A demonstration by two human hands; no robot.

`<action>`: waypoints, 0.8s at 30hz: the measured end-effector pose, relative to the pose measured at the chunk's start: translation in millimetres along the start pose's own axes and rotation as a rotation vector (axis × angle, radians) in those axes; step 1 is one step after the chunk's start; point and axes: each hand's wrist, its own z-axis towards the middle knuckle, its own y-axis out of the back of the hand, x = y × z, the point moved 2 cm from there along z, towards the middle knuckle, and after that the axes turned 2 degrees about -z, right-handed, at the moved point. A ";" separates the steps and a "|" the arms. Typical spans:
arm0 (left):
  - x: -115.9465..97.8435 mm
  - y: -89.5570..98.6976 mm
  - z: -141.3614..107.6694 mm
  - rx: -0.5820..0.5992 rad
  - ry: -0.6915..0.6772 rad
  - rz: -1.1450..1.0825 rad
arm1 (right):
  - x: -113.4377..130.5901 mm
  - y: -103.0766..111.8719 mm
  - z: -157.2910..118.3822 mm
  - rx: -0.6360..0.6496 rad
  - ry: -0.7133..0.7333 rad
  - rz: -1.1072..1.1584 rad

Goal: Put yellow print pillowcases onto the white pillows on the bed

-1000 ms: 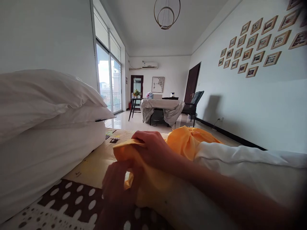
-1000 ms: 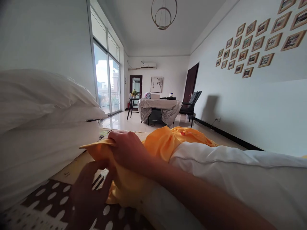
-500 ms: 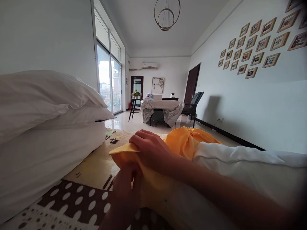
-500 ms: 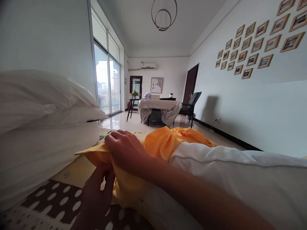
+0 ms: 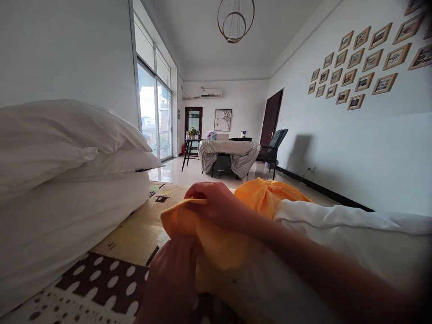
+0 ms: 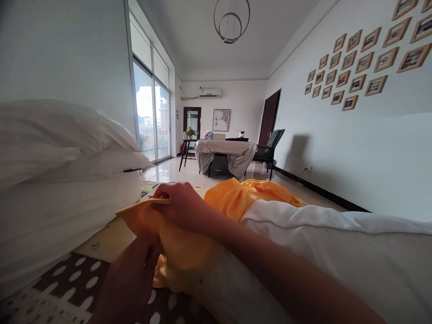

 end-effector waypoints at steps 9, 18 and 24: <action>-7.7 -2.1 -5.3 0.045 -0.010 0.004 | -5.7 14.4 -7.5 -0.059 0.039 -0.008; -10.4 -5.9 -13.3 0.270 -0.070 0.049 | -2.3 16.5 -12.2 -0.045 0.093 0.042; -12.3 -10.7 -3.0 0.367 0.089 -0.060 | 0.9 9.9 -16.0 0.111 0.115 -0.060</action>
